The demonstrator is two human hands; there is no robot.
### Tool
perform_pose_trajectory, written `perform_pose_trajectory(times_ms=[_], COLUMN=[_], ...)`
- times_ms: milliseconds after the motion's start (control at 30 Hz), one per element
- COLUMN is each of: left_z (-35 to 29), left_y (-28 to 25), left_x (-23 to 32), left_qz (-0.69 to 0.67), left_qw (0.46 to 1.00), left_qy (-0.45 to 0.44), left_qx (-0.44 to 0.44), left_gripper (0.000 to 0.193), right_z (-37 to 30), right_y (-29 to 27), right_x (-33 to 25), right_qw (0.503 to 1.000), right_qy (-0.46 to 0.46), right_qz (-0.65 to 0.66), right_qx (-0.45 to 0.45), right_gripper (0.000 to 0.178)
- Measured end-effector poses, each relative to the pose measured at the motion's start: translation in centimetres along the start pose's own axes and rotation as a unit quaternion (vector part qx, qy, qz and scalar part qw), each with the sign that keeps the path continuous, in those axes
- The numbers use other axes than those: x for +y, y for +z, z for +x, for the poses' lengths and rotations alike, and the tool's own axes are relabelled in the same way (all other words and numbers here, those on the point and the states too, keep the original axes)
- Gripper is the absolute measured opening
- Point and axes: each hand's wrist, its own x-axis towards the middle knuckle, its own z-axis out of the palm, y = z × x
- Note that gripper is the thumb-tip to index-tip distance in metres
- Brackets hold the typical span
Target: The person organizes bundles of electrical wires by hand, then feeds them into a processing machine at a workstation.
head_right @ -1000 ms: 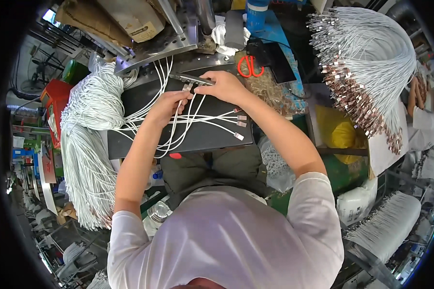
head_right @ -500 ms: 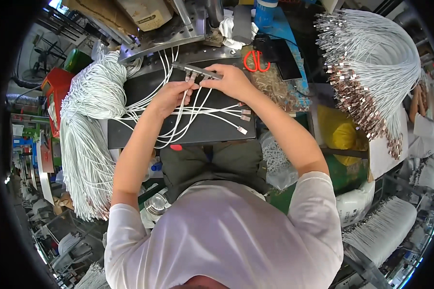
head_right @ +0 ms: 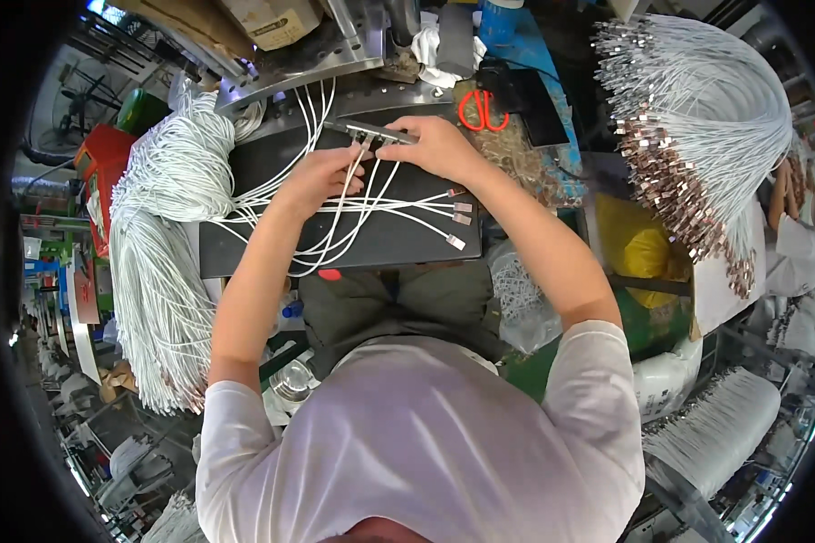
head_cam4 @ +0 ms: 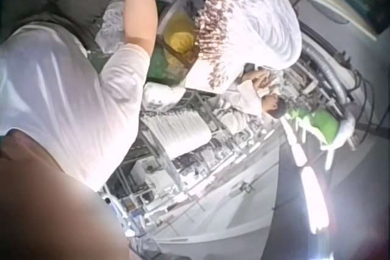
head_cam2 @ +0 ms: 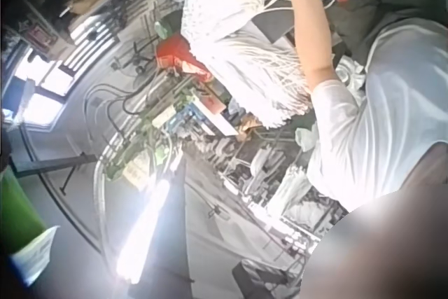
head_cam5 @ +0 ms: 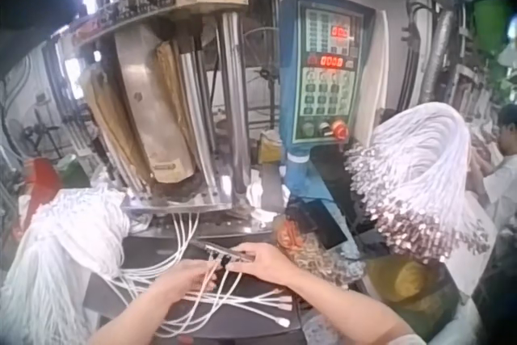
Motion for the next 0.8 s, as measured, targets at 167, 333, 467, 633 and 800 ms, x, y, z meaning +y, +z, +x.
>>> perform_pose_trajectory(times_ms=[167, 333, 467, 633, 800], left_z=[0.1, 0.3, -0.2, -0.6, 2.0], left_y=[-2.2, -2.4, -1.2, -3.0, -5.9], left_x=[-0.1, 0.1, 0.2, 0.4, 2.3], left_qz=[0.017, 0.04, 0.044, 0.25, 0.243], left_qw=[1.0, 0.999, 0.998, 0.961, 0.859], left_qy=[0.022, -0.005, 0.001, 0.063, 0.316], left_qx=[0.008, 0.02, 0.034, 0.102, 0.321], left_gripper=[0.032, 0.029, 0.03, 0.034, 0.037], right_z=[0.1, -0.4, -0.5, 0.6, 6.5], right_y=[-0.4, -0.5, -0.4, -1.0, -0.5], right_x=[-1.2, -2.2, -2.4, -2.3, -1.6], right_qw=[0.999, 0.997, 0.996, 0.969, 0.844], right_qy=[0.046, 0.047, 0.035, -0.019, -0.329], right_qz=[-0.025, -0.044, -0.062, -0.247, -0.337], right_qx=[-0.011, -0.047, -0.05, -0.023, 0.258], right_gripper=[0.045, 0.044, 0.043, 0.037, 0.039])
